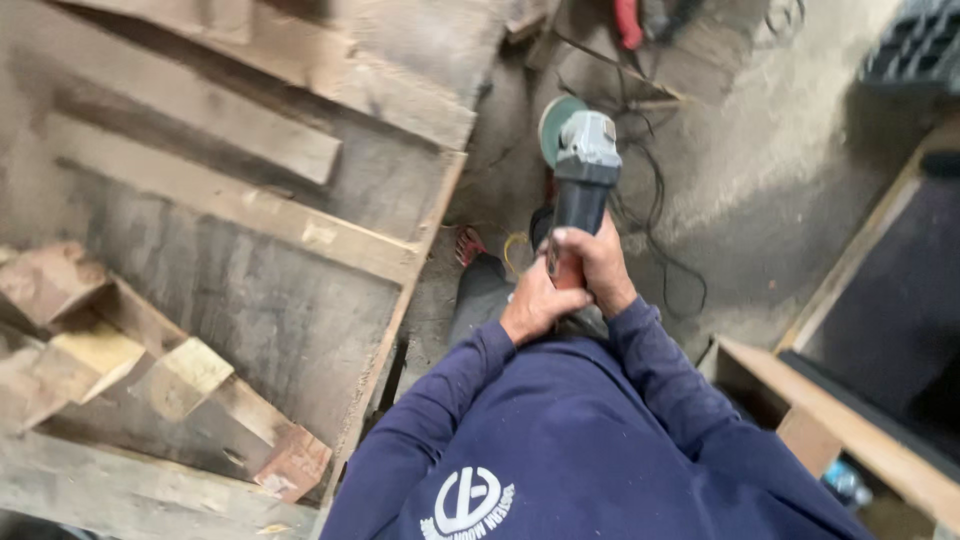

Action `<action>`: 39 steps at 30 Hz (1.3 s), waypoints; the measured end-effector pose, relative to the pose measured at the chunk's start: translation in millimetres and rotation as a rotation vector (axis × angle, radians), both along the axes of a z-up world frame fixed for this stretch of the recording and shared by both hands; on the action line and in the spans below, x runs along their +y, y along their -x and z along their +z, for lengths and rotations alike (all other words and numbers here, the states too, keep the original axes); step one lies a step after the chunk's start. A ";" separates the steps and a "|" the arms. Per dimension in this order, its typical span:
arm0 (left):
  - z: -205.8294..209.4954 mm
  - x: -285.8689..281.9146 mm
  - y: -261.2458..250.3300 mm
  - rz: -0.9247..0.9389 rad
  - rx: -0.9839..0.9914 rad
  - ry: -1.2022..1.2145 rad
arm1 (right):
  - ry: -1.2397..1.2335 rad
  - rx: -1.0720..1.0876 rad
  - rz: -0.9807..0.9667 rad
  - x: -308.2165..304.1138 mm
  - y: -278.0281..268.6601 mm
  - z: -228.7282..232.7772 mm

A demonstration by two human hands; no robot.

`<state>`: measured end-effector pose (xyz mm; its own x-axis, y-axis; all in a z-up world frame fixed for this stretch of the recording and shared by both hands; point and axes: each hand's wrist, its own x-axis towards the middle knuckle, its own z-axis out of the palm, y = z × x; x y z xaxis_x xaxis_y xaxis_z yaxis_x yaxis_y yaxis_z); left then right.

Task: The person uses an angle grinder to smooth the edges and surfaces of a wooden pallet. They hold the pallet with one hand while operating the grinder with the other, moving the tool along the wood and generating sparks.

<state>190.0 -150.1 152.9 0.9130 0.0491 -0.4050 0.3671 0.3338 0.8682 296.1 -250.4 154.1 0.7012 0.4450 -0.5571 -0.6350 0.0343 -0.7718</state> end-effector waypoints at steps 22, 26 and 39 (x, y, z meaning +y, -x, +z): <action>-65.4 -174.0 -282.5 -0.409 0.276 -0.303 | 0.182 0.085 -0.255 -192.8 -265.8 -54.0; -59.6 -162.4 -299.7 -0.513 0.226 -0.381 | 0.173 0.079 -0.299 -193.7 -275.9 -46.0; -85.0 -140.1 -316.9 -0.210 0.165 -0.491 | 0.191 0.048 -0.240 -194.6 -250.2 -82.9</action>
<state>506.9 -290.1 67.9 0.8498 0.0920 -0.5190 0.5266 -0.1903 0.8285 546.3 -445.0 71.2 0.7443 0.1536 -0.6500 -0.6624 0.0453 -0.7478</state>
